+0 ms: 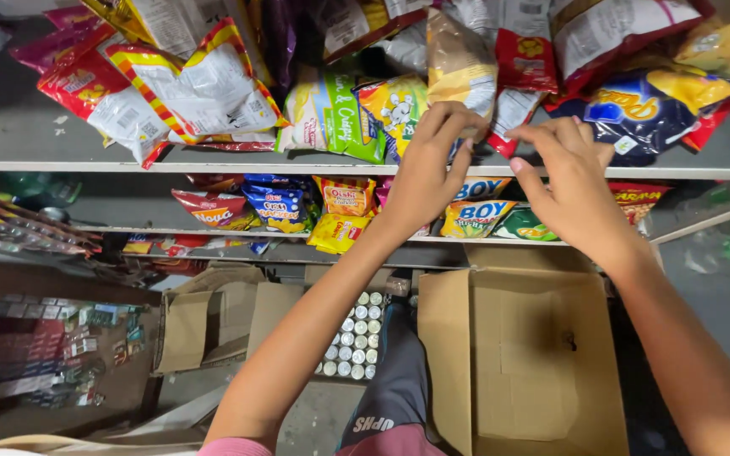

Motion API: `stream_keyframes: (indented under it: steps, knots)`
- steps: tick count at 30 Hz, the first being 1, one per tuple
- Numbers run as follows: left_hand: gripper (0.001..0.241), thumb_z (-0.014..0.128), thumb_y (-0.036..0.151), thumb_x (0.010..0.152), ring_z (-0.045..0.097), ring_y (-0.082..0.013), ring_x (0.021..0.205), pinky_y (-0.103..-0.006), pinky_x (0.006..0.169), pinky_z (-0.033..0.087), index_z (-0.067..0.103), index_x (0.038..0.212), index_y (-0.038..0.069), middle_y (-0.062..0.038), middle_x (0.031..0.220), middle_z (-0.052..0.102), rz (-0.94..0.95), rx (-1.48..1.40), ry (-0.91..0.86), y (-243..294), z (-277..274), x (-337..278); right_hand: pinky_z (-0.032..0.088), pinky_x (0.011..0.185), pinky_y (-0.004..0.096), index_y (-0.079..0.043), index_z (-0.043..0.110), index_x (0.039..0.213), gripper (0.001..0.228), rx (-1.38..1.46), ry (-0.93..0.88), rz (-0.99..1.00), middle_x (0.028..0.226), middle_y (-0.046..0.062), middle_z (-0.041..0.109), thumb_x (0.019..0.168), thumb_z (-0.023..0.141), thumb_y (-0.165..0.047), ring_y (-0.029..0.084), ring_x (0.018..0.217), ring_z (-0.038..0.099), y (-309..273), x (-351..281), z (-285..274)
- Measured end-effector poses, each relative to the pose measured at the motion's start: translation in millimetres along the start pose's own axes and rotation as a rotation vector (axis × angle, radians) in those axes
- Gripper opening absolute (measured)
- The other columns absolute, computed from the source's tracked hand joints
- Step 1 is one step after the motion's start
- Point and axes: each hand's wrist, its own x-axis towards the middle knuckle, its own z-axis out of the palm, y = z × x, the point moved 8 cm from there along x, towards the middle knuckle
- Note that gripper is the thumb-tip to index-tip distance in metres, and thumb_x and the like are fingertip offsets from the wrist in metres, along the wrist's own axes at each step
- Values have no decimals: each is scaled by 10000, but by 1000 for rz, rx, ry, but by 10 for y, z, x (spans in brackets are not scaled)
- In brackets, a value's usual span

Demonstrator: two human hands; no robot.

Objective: Arranging and restocking canned goods and snack bags on store shelves.

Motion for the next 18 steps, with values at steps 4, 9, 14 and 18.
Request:
stream_keyframes:
  steps: [4,9,14,18]
  knots:
    - [272,583,-76,932,630,-326,1169,-385,1042,517,614,1187,16,-135,1203,611,-58,-109,-11,-69,-21,-63,357,1056,462,-66,420,1521,662,136,49,82,1325,151,534,944,739,-126,315,1209,496,110,185,312]
    - [330,564,-99,902,644,-311,1200,-382,1073,513,626,1197,34,-122,1238,652,-51,-116,45,-151,-86,-177,395,1186,460,1,226,1605,925,269,181,46,1550,237,393,892,812,-78,395,1415,426,151,365,566]
    - [289,562,-90,963,614,-326,1287,-409,1146,482,632,1213,38,-135,1295,645,-82,-20,207,-325,-198,-270,320,1250,507,-2,262,1588,932,145,261,-1,1528,243,375,887,872,-65,434,1455,386,109,484,683]
    - [290,554,-52,994,574,-351,1377,-436,1208,431,614,1267,28,-149,1362,642,-118,-9,201,-423,-243,-281,311,1235,515,-5,268,1607,905,151,236,16,1550,257,369,918,851,-75,451,1451,384,89,535,698]
